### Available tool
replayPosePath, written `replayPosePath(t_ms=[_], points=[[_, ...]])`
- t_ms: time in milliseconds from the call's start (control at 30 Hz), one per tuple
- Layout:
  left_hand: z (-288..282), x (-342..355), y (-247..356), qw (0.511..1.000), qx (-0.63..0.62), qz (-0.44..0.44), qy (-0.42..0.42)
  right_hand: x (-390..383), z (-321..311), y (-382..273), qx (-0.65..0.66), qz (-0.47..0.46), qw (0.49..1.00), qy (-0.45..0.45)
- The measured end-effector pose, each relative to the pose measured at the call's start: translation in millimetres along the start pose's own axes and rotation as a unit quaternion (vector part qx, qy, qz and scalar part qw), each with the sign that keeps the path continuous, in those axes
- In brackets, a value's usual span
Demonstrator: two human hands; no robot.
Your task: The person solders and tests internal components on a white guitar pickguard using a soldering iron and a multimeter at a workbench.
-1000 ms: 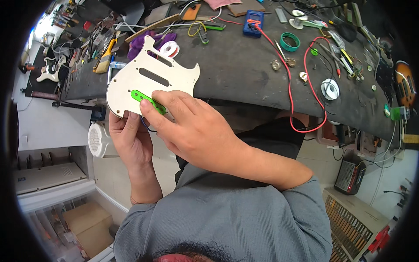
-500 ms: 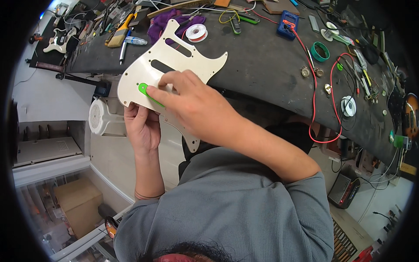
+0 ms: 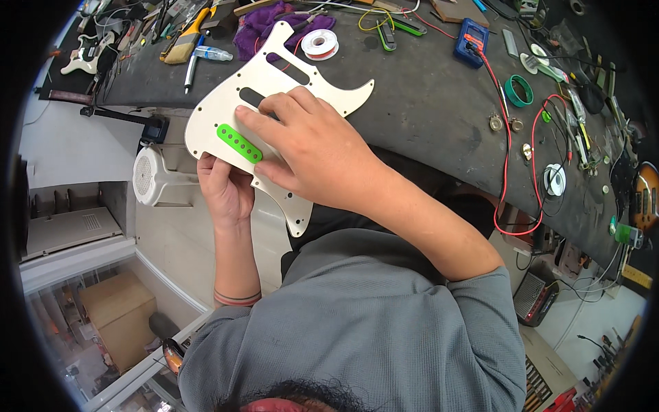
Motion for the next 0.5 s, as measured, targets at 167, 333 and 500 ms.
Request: replayPosePath(t_ms=[167, 333, 500], points=[[-3.2, -0.3, -2.5, 1.0, -0.008, -0.006, 0.0, 0.4, 1.9, 0.7, -0.003, 0.007, 1.0, -0.008], [-7.6, -1.8, -2.4, 1.0, -0.018, -0.011, -0.013, 0.3, 1.9, 1.5, 0.011, 0.009, 1.0, -0.01], [-16.7, -2.5, 0.2, 0.997, -0.054, -0.033, -0.037, -1.2, 0.1, -0.8, 0.027, 0.004, 1.0, 0.002]])
Point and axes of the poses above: each hand's wrist, its own x-axis towards the middle knuckle, its own z-axis out of the palm, y = z × x, the point moved 5 cm from there along x, towards the middle knuckle, and after that the axes turned 11 degrees about -x, right-handed, at the moved point
